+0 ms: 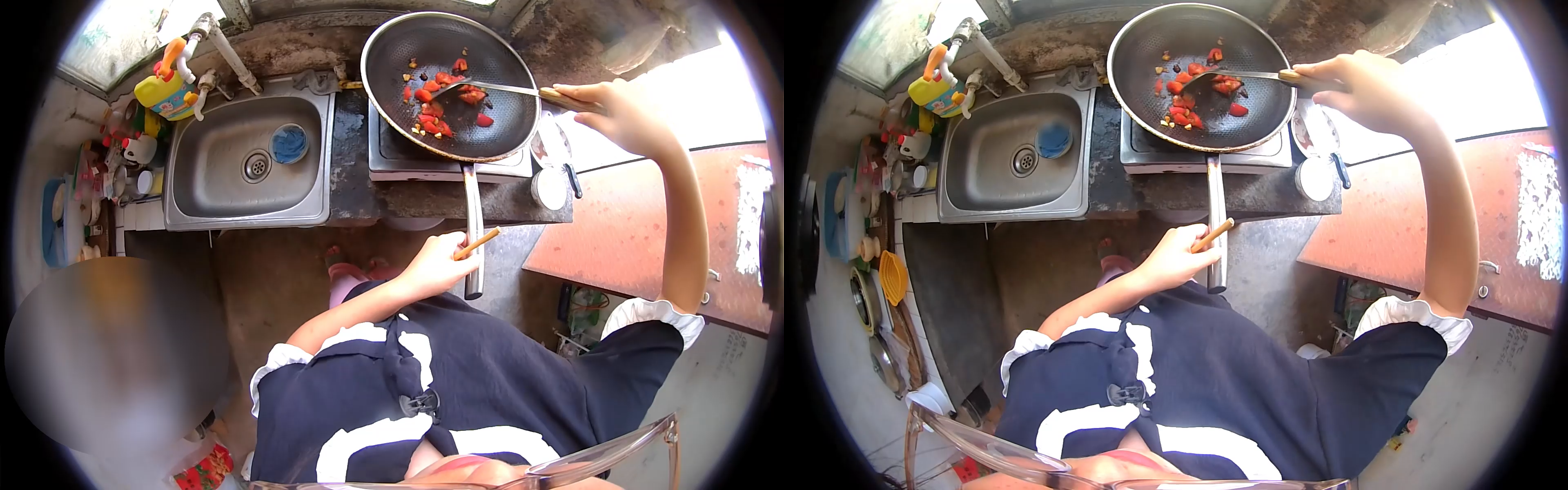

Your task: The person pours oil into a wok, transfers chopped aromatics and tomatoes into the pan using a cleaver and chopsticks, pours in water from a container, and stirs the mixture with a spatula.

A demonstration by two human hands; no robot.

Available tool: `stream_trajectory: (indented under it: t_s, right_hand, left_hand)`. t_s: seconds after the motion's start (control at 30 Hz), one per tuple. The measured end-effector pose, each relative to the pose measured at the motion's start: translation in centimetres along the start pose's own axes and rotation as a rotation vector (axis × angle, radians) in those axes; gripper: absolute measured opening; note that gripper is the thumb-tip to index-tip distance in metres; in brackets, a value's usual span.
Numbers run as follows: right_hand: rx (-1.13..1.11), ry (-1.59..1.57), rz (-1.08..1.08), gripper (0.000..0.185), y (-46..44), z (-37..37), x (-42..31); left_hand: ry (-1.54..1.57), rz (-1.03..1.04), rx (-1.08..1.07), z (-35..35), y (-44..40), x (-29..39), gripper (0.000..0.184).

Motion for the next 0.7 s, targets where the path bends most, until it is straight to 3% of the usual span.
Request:
stream_trajectory:
  t_s: [0.1, 0.2, 0.33, 0.53, 0.7]
  right_hand:
    - [-0.017, -0.312, -0.021, 0.042, 1.0, 1.7, 1.8]
    - [0.133, -0.444, -0.011, 0.041, 3.3, 3.5, 4.0]
    - [0.155, -0.398, 0.203, 0.039, 5.3, 4.3, 4.0]
    - [0.065, -0.611, 0.292, 0.040, 5.1, 8.1, 1.9]
    - [0.132, -0.744, 0.156, 0.038, 6.5, 8.5, 1.6]
  left_hand:
    - [0.015, -0.032, -0.015, -0.1, 0.1, 0.2, 0.026]
    - [0.000, -0.006, -0.016, -0.1, 0.0, 0.2, 0.026]
    - [-0.006, -0.031, -0.031, -0.1, -0.1, 0.2, 0.027]
    - [0.003, -0.057, -0.038, -0.1, -0.1, 0.2, 0.027]
    - [-0.009, -0.047, -0.034, -0.1, -0.2, -0.3, 0.027]
Point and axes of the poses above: each hand's wrist, its own y-axis away from the middle knuckle, its own z-axis out of the palm, x = y × z, the point moved 3 cm from there along -y, towards the middle knuckle, and after that the axes turned 7 degrees about y, right-handed, at the moved point
